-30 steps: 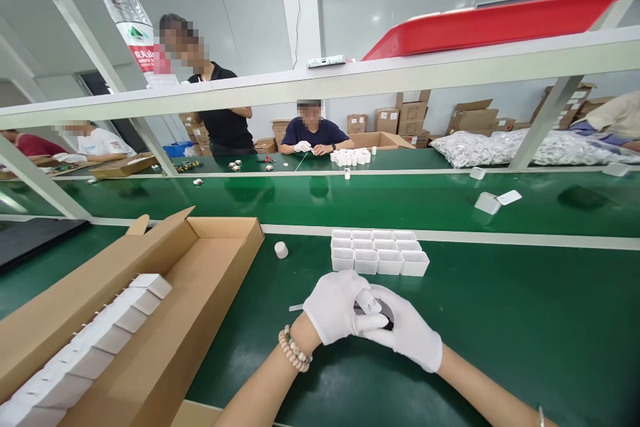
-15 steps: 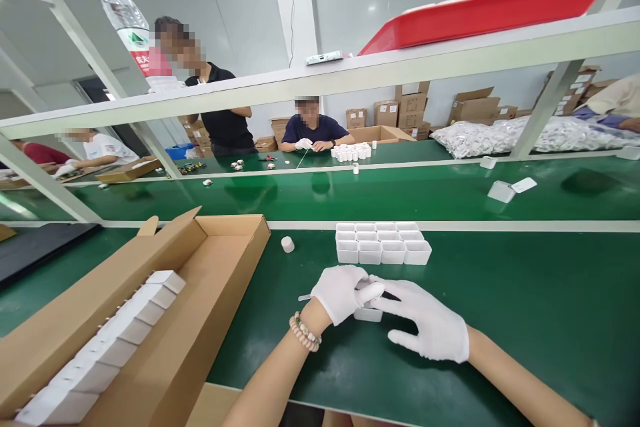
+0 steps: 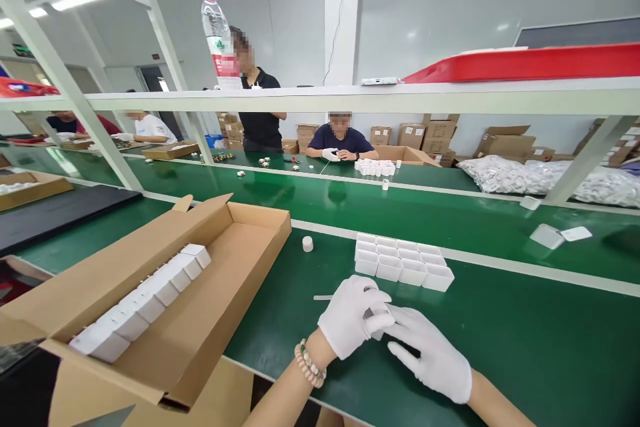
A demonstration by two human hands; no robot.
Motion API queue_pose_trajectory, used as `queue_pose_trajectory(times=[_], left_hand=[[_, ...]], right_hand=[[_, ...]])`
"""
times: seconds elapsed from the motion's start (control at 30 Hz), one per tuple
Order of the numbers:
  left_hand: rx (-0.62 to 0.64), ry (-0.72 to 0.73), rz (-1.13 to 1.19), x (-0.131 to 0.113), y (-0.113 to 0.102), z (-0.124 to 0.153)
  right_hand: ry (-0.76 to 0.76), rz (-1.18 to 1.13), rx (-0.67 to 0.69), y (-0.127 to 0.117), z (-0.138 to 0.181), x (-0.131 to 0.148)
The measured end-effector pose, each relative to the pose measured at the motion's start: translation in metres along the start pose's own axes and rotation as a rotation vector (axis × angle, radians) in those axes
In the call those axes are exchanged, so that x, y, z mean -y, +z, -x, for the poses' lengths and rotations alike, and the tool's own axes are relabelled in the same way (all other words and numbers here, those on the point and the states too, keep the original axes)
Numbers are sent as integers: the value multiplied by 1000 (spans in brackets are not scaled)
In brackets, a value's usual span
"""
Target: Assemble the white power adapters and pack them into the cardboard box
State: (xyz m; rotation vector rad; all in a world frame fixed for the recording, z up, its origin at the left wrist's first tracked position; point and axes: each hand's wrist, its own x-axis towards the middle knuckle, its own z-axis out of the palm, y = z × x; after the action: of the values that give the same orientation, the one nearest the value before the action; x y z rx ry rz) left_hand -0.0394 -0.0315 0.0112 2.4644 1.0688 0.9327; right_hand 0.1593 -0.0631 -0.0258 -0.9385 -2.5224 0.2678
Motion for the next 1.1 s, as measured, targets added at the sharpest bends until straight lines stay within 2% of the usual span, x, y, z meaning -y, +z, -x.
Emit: queue_pose_trajectory(times=[0.1, 0.2, 0.27, 0.4, 0.53, 0.6, 0.7, 0.77, 0.9, 1.03, 1.1], left_hand=[[-120, 0, 137, 5, 7, 5], [-123, 18, 134, 5, 12, 8], [-123, -19, 75, 4, 12, 11], [-142, -59, 2, -1, 3, 24], [-43, -93, -202, -9, -5, 31], [-37, -159, -291, -13, -3, 30], [-84, -298, -309, -15, 5, 29], [-137, -352, -255, -13, 9, 30], [-250, -362, -34, -10, 6, 39], [-223, -476, 177, -19, -6, 52], [-189, -478, 264, -22, -10, 59]], right_hand=[[-73, 56, 71, -3, -4, 2], [-143, 98, 179, -4, -14, 8], [-173, 117, 205, -2, -22, 13], [-175, 103, 141, 6, -30, 21], [-142, 56, 55, 16, -31, 29], [-103, 27, 7, 21, -31, 32], [-41, -37, -22, 26, -32, 31], [-36, -87, 12, 25, -36, 29], [-110, -170, 60, 22, -44, 27], [-74, -260, 35, 29, -44, 28], [-26, -345, -31, 33, -40, 22]])
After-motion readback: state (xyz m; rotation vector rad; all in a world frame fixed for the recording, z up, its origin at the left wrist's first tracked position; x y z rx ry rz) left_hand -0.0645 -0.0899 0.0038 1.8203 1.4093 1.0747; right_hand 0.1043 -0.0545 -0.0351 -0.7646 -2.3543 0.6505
